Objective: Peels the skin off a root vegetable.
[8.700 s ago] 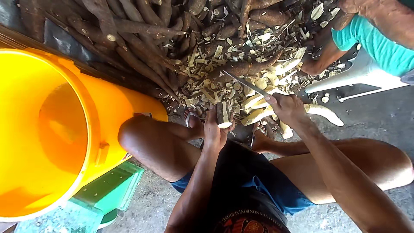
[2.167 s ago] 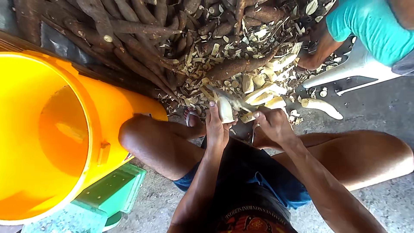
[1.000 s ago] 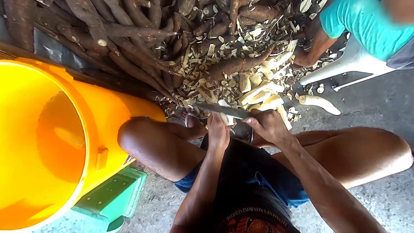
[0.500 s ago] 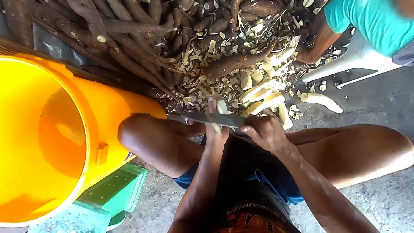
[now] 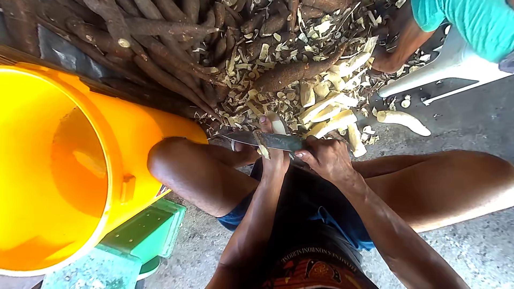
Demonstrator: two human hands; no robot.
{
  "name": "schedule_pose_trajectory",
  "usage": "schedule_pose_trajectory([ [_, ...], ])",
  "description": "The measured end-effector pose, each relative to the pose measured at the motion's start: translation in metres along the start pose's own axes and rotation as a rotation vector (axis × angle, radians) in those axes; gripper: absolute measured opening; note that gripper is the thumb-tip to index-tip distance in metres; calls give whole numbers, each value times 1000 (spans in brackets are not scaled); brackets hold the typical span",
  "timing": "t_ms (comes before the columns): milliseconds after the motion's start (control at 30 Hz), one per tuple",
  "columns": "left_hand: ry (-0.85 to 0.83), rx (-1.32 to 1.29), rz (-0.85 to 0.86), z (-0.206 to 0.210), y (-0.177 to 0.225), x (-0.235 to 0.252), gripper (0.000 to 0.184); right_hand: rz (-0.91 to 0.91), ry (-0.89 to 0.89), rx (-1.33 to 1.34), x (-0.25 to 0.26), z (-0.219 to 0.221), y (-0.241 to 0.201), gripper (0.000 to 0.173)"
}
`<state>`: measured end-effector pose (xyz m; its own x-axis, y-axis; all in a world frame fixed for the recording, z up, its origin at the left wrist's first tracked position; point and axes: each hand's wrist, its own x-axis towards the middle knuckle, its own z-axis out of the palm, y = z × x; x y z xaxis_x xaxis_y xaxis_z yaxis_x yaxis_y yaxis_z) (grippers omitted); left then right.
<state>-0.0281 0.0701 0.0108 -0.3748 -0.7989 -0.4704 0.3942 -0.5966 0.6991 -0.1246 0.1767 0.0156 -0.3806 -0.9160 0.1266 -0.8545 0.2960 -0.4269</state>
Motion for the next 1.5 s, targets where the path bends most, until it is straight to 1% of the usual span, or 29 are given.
schedule_pose_trajectory([
  [67,-22,0,0,-3,-2,2,36,-15,2,-1,1,1,4,82],
  [100,-19,-27,-11,-6,-3,2,34,-6,-5,-8,2,4,10,82],
  [133,-8,-31,-51,-7,-1,4,36,41,-37,-24,3,6,19,82],
  [200,70,-5,-138,-1,9,3,40,276,-187,-52,5,9,48,80],
  [233,64,0,-167,0,13,1,43,384,-232,-46,6,12,62,79],
  [267,48,2,-176,-1,16,1,45,427,-223,-19,6,14,70,78],
  [300,43,8,-171,-2,16,2,45,395,-179,24,5,15,69,77],
  [400,72,6,-105,-6,5,5,34,136,-81,135,5,1,30,79],
  [433,55,-7,-87,-7,3,7,32,67,-55,111,8,-1,22,81],
  [467,38,-11,-85,-8,3,6,32,48,-57,62,9,-1,21,84],
  [500,36,4,-83,-9,4,4,30,88,-94,6,9,0,27,84],
  [533,34,20,-83,-9,7,4,32,173,-164,-47,10,2,39,84],
  [567,18,32,-84,-10,10,4,38,295,-251,-68,14,3,55,82],
  [600,-1,40,-85,-12,11,2,41,394,-295,-69,16,6,71,78],
  [633,-16,38,-89,-13,12,1,42,448,-285,-41,15,8,82,77],
  [667,-27,29,-103,-14,13,1,43,460,-257,11,15,6,82,77],
  [700,-29,8,-126,-15,11,3,43,422,-223,66,15,3,74,78],
  [767,-18,-18,-165,-15,7,4,43,266,-167,125,13,-6,49,78],
  [833,18,0,-145,-11,3,5,37,143,-153,59,19,-9,32,81],
  [867,26,9,-137,-13,2,3,33,135,-173,0,20,-8,30,83],
  [900,14,26,-136,-14,3,3,36,171,-210,-50,21,-6,35,84],
  [967,-33,47,-127,-17,6,4,48,357,-310,-75,25,-3,61,81],
  [1033,-64,33,-130,-17,10,5,53,463,-263,-19,24,0,81,77],
  [1100,-22,-14,-157,-15,9,9,52,401,-184,104,22,-6,65,77],
  [1167,22,-61,-166,-14,4,13,45,239,-133,178,15,-10,33,77],
  [1200,11,-81,-145,-13,0,15,40,162,-122,162,13,-11,21,80],
  [1267,-34,-60,-97,-14,-6,14,38,66,-119,69,6,-5,7,83],
  [1367,23,6,-46,-12,-8,15,38,50,-78,-17,4,3,7,85],
  [1500,40,24,-21,-9,-11,14,37,29,-44,27,1,4,5,83],
])
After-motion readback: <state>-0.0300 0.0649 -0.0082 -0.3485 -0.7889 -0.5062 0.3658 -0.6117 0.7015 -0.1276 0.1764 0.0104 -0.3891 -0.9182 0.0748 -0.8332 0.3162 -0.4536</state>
